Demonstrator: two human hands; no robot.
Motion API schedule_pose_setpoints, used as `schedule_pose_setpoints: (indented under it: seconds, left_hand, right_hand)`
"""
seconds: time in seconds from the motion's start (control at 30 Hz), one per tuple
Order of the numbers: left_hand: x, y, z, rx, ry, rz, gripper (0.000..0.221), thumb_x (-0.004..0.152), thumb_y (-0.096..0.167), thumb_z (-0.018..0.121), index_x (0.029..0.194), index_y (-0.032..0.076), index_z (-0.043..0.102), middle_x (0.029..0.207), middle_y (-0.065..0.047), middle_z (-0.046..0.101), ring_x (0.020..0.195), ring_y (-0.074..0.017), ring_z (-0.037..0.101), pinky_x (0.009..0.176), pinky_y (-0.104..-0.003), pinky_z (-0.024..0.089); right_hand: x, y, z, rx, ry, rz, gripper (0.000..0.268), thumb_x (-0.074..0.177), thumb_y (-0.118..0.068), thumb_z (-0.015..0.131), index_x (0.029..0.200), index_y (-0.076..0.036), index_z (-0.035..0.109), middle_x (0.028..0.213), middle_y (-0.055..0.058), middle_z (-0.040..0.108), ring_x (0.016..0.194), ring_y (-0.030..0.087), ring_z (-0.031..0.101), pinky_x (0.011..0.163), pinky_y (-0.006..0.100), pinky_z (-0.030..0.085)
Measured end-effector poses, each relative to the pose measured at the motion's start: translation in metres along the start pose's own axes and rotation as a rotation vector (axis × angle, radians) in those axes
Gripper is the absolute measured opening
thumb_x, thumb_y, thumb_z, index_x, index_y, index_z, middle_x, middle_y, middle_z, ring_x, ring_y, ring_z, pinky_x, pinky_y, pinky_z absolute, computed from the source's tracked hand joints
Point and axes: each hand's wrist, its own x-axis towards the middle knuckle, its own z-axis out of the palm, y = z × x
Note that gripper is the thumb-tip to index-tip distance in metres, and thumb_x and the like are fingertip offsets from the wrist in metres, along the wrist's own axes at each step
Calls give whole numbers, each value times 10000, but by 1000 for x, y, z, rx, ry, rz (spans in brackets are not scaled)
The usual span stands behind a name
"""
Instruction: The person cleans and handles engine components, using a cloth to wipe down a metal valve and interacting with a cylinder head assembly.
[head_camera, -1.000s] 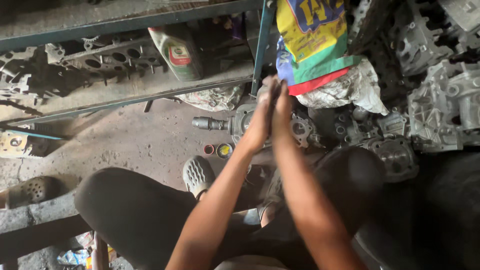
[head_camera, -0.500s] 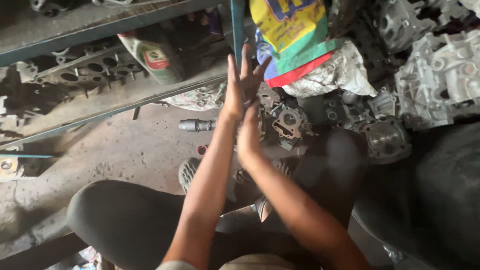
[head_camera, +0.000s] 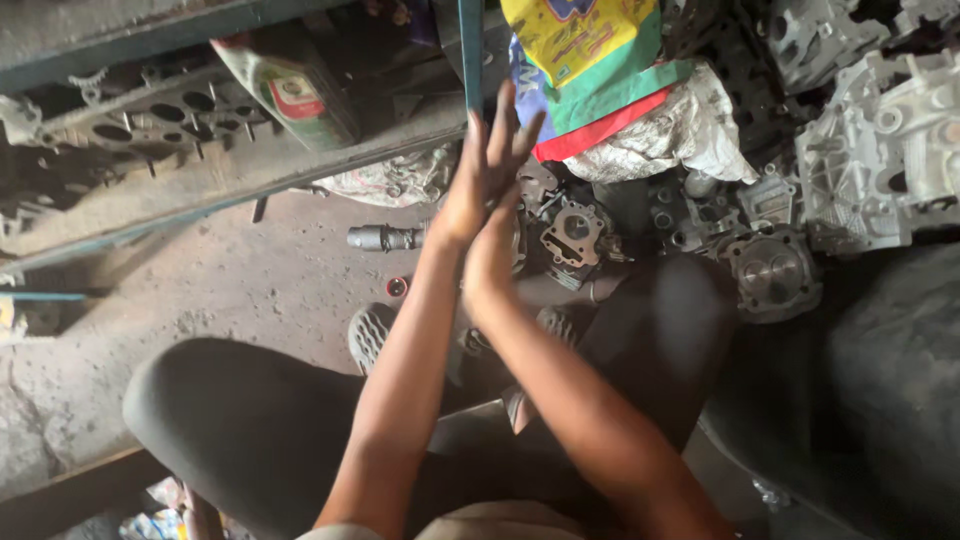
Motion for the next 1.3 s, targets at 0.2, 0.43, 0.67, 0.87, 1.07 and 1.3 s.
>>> schedule_pose_setpoints:
  seconds: [0.2, 0.43, 0.67, 0.87, 1.07, 1.3]
  left_hand:
    - [-93, -29, 31, 506, 100, 203, 1069, 990, 792, 383, 1683, 78, -10, 1785, -236, 11, 1673, -298, 8, 1350, -429, 54]
    - [13, -13, -11, -139, 44, 12, 906, 1010, 717, 262, 1687, 161, 31, 1780, -142, 34, 1633, -273, 70, 1280, -406, 41]
    - [-86, -7, 39, 568, 107, 200, 1030, 1024, 807, 275, 1693, 73, -1, 1799, -182, -2, 1689, -295, -9, 1371, -435, 27]
    - [9, 4, -10, -126, -79, -110, 1114, 878, 856, 325, 1679, 192, -73, 1723, -218, 212, 1623, -325, 123, 1275, -443, 102]
    - [-94, -16, 36, 502, 92, 48, 1114, 976, 774, 483, 1688, 89, -30, 1802, -183, -14, 1683, -293, 21, 1352, -435, 93]
    - [19, -15, -12, -212, -55, 26, 945, 1014, 727, 311, 1701, 207, -76, 1746, -209, 185, 1639, -302, 110, 1295, -414, 104]
  right_hand:
    - [108, -46, -19, 159, 85, -285, 700, 1123, -464, 283, 1618, 30, 233, 1627, 262, 256, 1497, 324, 281, 1238, 398, 248]
    - [31, 1, 10, 488, -77, -142, 674, 1136, -421, 303, 1650, -9, 160, 1704, 170, 171, 1548, 258, 191, 1254, 377, 192]
    - [84, -50, -7, -71, 153, -606, 752, 1156, -514, 286, 1651, 23, 107, 1753, 191, 104, 1641, 271, 133, 1338, 368, 124]
    - [-29, 3, 12, 42, -18, -145, 816, 1063, -576, 261, 1628, -2, 130, 1682, 191, 200, 1556, 285, 196, 1240, 365, 172]
    - [135, -11, -19, 68, 234, -506, 710, 1162, -465, 327, 1633, 53, 210, 1756, 195, 183, 1632, 254, 196, 1334, 345, 142]
    - [18, 54, -3, 99, 29, -101, 719, 1088, -498, 275, 1634, -39, 185, 1708, 166, 217, 1557, 234, 229, 1228, 332, 178]
